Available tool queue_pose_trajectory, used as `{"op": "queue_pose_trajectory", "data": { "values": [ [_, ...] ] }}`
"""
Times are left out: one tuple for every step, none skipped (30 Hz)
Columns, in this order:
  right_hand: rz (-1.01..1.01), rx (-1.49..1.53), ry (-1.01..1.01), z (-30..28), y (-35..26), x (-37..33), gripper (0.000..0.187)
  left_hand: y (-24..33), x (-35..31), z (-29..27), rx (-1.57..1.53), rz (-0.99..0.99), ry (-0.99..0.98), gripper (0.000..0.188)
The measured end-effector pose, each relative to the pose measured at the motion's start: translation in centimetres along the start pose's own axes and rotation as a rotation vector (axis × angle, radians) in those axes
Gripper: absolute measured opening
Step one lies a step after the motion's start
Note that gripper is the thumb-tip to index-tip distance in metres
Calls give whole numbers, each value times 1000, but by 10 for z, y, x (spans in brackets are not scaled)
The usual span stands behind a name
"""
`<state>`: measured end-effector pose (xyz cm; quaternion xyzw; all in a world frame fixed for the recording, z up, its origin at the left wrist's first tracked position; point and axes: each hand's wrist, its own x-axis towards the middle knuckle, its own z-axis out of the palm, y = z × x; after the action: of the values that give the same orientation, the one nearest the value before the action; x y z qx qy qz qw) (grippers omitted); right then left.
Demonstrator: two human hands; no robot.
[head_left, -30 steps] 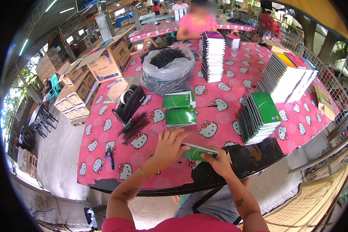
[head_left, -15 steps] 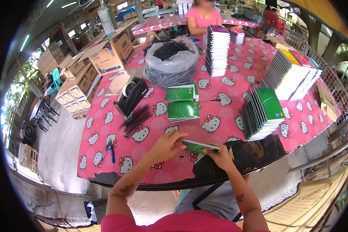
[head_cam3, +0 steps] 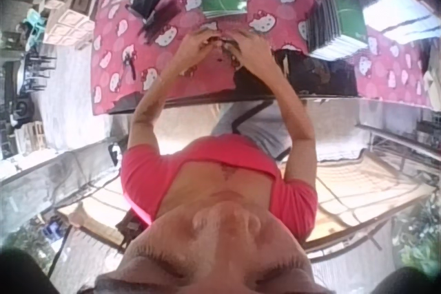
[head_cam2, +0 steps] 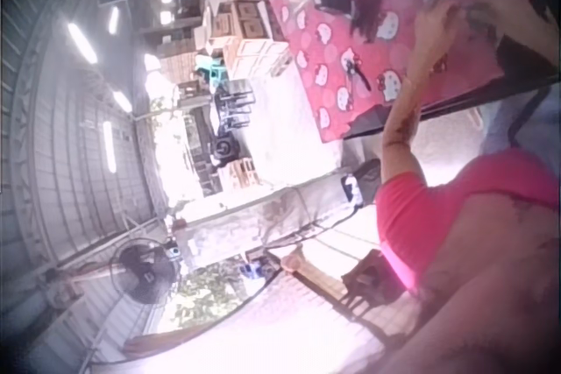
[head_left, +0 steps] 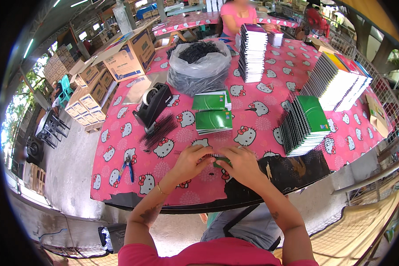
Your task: The person applies small adhesive strips to the edges of notebooks by hand, taking one notebook from a stack and placing it onto another stack.
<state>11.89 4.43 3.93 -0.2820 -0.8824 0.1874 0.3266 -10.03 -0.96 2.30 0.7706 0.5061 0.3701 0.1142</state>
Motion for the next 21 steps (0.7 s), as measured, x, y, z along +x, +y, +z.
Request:
{"op": "queue_pose_trajectory", "data": {
  "values": [
    [40, -12, -46, 4, 0, 2, 30, 2, 1, -2, 9, 8, -3, 23],
    [81, -24, -92, 7, 1, 4, 26, 3, 1, -3, 18, 17, -6, 24],
    [77, 4, -77, 11, 4, 4, 24, 1, 0, -3, 25, 33, 3, 24],
    [74, 32, -61, 13, 7, 4, 22, -2, -2, -2, 31, 49, 11, 23],
    [72, 59, -44, 16, 10, 3, 20, -4, -3, -2, 36, 67, 19, 23],
    [90, 64, -54, 15, 9, 3, 21, -3, -2, -2, 54, 70, 28, 23],
    [108, 68, -64, 14, 9, 2, 21, -2, -1, -2, 72, 73, 37, 22],
    [127, 71, -73, 12, 8, 2, 22, 0, 1, -2, 89, 78, 45, 22],
    [119, 36, -76, 9, 6, 2, 24, 1, 1, -2, 90, 41, 10, 21],
    [111, -1, -78, 5, 4, 1, 26, 2, 1, -1, 90, 4, -24, 21],
    [104, -37, -80, 0, 3, -1, 28, 3, 1, 0, 90, -33, -58, 22],
    [123, -25, -50, -10, 3, -4, 31, 6, 2, -2, 106, -7, -37, 21],
    [142, -7, -26, -21, 8, -10, 34, 9, 0, -2, 123, 12, -17, 21],
    [159, 12, -3, -29, 15, -17, 37, 10, -2, -2, 141, 28, 4, 21],
    [238, 243, -33, -31, 30, -25, 40, 11, -1, 1, 158, 48, 17, 20],
    [314, 474, -66, -27, 48, -34, 43, 10, -1, 3, 176, 66, 33, 20],
    [385, 704, -103, -20, 59, -42, 47, 9, -2, 5, 197, 83, 52, 19],
    [383, 681, -106, -13, 60, -47, 47, 10, -3, 6, 206, 108, 80, 19],
    [365, 659, -114, -4, 60, -51, 47, 13, -3, 7, 229, 131, 117, 19],
    [338, 668, -120, 2, 65, -52, 48, 20, 3, 8, 277, 146, 137, 19],
    [195, 632, -68, 8, 65, -49, 42, 16, 3, 11, 304, 158, 133, 19]
  ]
}}
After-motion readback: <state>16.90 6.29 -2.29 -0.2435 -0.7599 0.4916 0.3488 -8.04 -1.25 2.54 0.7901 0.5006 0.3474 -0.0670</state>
